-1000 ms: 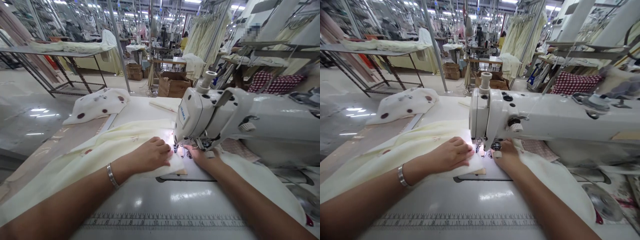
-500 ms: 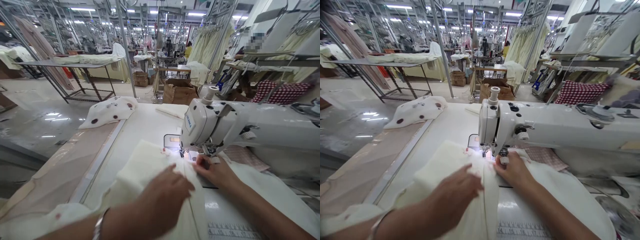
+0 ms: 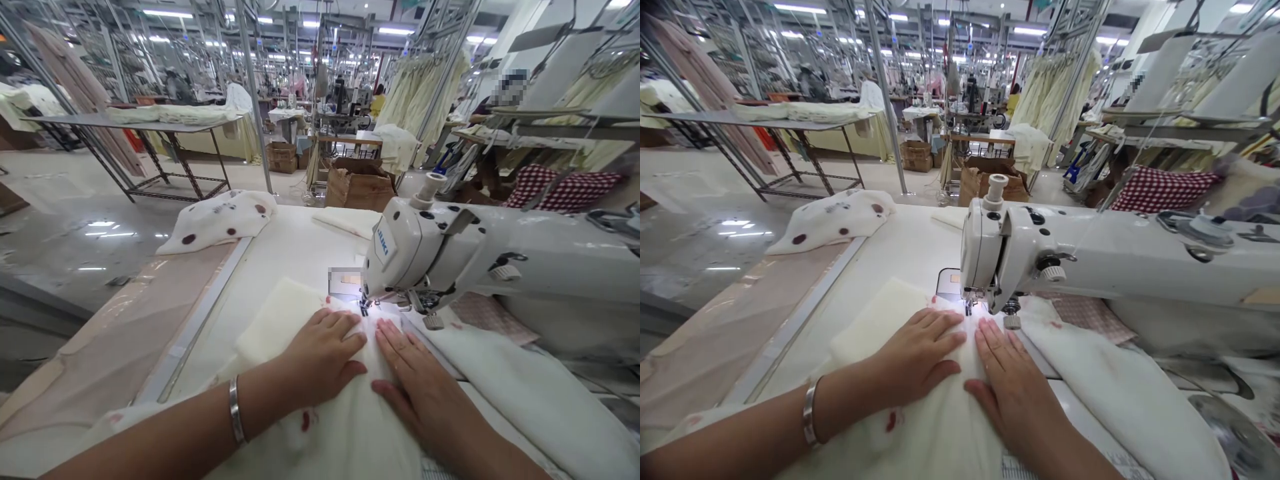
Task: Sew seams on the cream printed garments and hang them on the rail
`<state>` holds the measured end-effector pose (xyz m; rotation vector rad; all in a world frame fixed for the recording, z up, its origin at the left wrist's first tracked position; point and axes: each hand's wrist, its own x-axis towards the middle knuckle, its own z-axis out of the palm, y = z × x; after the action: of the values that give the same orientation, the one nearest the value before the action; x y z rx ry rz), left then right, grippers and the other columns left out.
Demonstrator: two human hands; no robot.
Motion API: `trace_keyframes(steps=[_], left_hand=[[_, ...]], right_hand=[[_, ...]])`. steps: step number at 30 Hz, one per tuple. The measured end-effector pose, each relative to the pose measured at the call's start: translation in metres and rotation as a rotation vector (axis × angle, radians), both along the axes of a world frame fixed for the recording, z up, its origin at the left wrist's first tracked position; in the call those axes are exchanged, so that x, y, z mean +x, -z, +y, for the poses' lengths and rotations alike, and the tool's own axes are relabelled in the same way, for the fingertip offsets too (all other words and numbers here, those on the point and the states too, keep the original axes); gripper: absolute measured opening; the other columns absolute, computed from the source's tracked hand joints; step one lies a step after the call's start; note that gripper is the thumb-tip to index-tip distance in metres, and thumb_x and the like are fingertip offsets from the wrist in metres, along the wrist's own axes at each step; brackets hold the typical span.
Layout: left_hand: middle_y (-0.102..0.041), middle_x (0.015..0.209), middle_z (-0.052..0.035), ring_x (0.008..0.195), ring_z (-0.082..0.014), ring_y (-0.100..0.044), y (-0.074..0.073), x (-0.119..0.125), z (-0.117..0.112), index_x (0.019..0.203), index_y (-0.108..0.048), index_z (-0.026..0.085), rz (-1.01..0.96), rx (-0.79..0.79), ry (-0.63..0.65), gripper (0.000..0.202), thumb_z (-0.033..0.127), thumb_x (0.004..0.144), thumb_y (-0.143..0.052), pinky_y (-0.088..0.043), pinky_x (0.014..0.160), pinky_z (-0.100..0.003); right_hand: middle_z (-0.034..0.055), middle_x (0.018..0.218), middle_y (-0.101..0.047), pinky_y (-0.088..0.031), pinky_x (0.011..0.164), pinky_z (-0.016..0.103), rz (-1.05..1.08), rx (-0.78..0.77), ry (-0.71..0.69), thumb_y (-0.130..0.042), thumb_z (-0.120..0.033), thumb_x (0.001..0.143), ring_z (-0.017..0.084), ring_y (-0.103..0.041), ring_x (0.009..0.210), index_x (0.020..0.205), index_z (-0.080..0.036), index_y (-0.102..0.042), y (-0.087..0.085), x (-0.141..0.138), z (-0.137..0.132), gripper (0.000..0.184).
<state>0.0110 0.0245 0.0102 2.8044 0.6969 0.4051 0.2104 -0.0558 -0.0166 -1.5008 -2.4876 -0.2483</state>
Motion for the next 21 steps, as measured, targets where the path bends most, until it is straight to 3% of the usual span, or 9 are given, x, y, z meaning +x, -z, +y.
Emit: trace_keyframes(steps=[6,11,15,21], left_hand=[[-0.046,0.128,-0.0100,0.112,-0.0255,-0.044,0.006,0.004,0.012,0.111,-0.052,0.019,0.012,0.031,-0.006,0.030,0.038,0.090,-0.044,-0.033,0.097,-0.042],[-0.050,0.123,-0.0099,0.113,-0.0249,-0.045,0.007,0.011,0.026,0.107,-0.051,0.017,0.007,0.024,-0.041,0.034,0.045,0.088,-0.047,-0.032,0.100,-0.042],[-0.046,0.131,-0.0151,0.129,-0.0254,-0.033,0.013,0.013,0.034,0.121,-0.042,0.013,-0.015,-0.014,-0.061,0.053,0.052,0.086,-0.048,-0.020,0.109,-0.046],[-0.035,0.141,-0.0178,0.135,-0.0272,-0.023,0.016,0.013,0.039,0.129,-0.036,0.009,-0.012,-0.048,-0.102,0.064,0.055,0.085,-0.047,-0.017,0.110,-0.044]], right_hand=[[0.0175,0.138,-0.038,-0.038,0.099,0.055,-0.028,-0.139,0.042,-0.037,-0.046,0.091,0.031,-0.041,0.125,0.136,-0.007,-0.034,-0.007,0.012,0.019,0.060],[0.0208,0.127,-0.051,-0.037,0.097,0.057,0.026,-0.237,0.081,-0.035,-0.046,0.091,0.032,-0.047,0.120,0.136,-0.006,-0.034,-0.011,0.017,0.037,0.061],[0.0177,0.123,-0.056,-0.039,0.096,0.056,0.037,-0.238,0.113,-0.036,-0.049,0.090,0.031,-0.049,0.117,0.136,-0.011,-0.037,-0.007,0.022,0.040,0.059],[0.0114,0.126,-0.054,-0.046,0.092,0.052,0.011,-0.184,0.169,-0.037,-0.051,0.089,0.032,-0.052,0.115,0.128,-0.017,-0.049,0.005,0.029,0.045,0.053]])
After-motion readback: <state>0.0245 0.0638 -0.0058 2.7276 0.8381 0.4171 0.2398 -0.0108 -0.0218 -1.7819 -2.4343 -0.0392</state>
